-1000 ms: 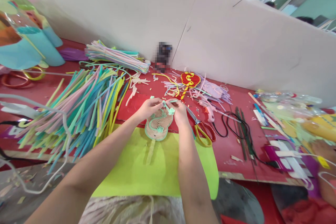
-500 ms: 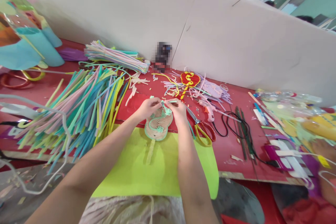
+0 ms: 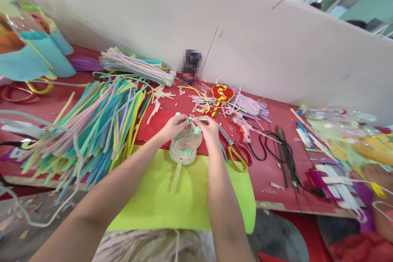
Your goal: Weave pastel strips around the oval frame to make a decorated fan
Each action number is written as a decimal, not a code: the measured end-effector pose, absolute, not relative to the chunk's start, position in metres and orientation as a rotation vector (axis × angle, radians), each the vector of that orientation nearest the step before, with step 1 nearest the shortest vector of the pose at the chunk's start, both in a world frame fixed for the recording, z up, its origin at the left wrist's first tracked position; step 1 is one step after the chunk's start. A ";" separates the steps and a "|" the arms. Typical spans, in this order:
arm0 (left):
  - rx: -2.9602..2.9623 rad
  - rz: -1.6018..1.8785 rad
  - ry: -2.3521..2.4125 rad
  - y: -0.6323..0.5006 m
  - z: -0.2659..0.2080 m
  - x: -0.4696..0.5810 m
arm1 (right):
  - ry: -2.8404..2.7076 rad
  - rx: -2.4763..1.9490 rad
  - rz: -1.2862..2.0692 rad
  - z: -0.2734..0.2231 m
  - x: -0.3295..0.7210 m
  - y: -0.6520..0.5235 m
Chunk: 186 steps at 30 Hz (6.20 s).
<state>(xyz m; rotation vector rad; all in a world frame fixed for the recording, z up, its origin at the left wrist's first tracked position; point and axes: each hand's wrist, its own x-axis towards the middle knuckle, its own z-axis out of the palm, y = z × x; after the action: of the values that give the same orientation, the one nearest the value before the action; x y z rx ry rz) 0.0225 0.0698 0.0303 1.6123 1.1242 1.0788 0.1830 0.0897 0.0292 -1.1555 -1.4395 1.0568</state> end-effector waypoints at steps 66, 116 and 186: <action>1.562 1.050 1.131 0.077 0.023 0.007 | -1.818 -1.079 0.419 0.031 0.182 0.087; 1.404 1.053 1.037 0.087 0.021 -0.007 | -2.065 -0.815 0.653 0.039 0.183 0.081; 1.943 1.269 1.425 0.069 0.025 0.021 | -1.572 -1.118 0.961 0.035 0.167 0.078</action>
<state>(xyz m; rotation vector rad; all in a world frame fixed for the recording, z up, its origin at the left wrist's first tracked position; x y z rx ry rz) 0.0210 0.0687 0.0245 1.9425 1.4248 1.2689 0.1674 0.0783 0.0352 -1.1183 -1.5720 0.9607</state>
